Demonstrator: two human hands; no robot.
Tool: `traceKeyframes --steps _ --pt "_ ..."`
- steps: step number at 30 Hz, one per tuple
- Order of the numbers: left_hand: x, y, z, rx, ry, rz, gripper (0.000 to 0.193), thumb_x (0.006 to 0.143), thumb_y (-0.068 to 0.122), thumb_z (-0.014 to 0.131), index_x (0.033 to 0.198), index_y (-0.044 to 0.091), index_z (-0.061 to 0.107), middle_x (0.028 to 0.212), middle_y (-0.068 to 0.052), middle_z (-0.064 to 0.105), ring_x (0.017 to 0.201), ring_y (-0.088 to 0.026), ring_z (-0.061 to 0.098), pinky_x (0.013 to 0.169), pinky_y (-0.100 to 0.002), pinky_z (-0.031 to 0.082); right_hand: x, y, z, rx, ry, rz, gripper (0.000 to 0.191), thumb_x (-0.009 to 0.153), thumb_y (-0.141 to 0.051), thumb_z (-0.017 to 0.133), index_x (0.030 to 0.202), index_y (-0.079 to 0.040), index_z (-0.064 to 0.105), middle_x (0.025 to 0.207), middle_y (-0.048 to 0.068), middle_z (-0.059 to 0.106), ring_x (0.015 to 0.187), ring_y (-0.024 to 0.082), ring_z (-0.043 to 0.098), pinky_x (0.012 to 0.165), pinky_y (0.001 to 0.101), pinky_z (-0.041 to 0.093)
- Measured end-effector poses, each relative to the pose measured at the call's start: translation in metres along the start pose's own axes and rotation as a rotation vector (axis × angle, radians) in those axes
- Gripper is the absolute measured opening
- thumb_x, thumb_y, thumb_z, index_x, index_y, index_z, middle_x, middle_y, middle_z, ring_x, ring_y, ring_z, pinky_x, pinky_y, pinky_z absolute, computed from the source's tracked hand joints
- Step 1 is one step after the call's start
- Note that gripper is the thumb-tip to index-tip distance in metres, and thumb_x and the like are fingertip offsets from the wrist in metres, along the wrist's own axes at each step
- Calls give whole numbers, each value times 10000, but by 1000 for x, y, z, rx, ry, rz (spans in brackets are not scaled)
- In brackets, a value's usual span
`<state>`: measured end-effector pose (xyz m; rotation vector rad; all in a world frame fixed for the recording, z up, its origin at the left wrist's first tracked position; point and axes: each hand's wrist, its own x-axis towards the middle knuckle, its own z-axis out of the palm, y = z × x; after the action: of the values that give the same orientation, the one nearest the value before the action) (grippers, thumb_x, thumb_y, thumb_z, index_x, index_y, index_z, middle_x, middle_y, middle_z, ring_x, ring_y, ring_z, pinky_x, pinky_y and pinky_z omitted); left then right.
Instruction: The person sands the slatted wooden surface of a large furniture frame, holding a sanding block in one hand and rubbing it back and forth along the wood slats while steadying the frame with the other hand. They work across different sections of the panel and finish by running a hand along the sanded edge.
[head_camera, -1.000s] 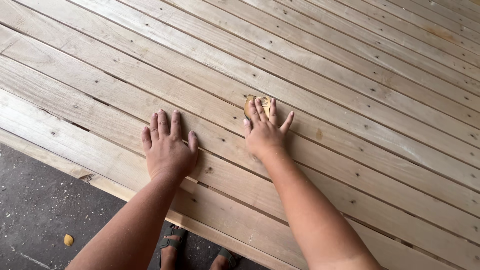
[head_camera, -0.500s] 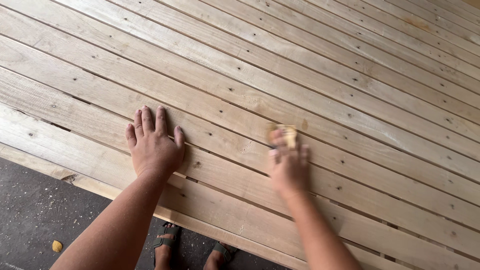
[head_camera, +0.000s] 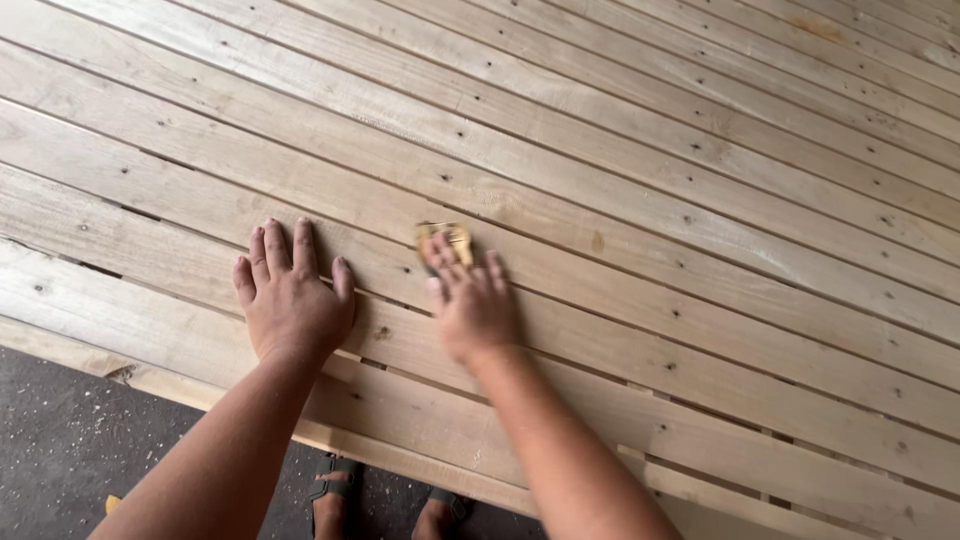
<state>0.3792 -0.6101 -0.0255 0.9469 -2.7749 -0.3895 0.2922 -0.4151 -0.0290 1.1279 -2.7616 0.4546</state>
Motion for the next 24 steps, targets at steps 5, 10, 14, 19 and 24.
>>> traceKeyframes --steps 5,10,14,19,24 --pt "-1 0 1 10 3 4 717 989 496 392 1598 123 327 1662 -217 234 1559 -333 136 1233 -505 62 -61 127 -44 -173 -80 636 525 1043 -382 469 1555 -318 371 1540 69 487 1443 300 420 1262 509 153" --pt "-2 -1 1 7 7 11 712 999 491 385 1605 121 320 1670 -215 226 1566 -326 128 1236 -507 59 -84 186 -83 -207 77 819 548 1045 -333 386 1582 -293 289 1673 -21 319 1475 302 277 1176 596 61" --pt "0 1 1 1 -13 12 761 982 562 379 1608 140 286 1656 -208 204 1542 -328 111 1216 -509 50 -31 128 -52 -60 -209 887 612 1054 -488 433 1605 -273 279 1656 -14 299 1572 269 163 1254 560 72" --pt "2 2 0 16 -36 -1 775 985 591 366 1616 151 272 1673 -191 191 1557 -315 108 1225 -505 51 35 -8 -5 -110 -367 223 588 1090 -357 241 1661 -279 126 1690 -86 179 1557 175 181 1297 517 44" --pt "2 3 -2 42 -28 -3 778 979 599 370 1617 164 279 1679 -182 198 1561 -302 118 1230 -502 56 32 -48 3 -78 -224 20 624 1073 -429 259 1629 -177 131 1705 14 99 1560 256 101 1252 499 62"
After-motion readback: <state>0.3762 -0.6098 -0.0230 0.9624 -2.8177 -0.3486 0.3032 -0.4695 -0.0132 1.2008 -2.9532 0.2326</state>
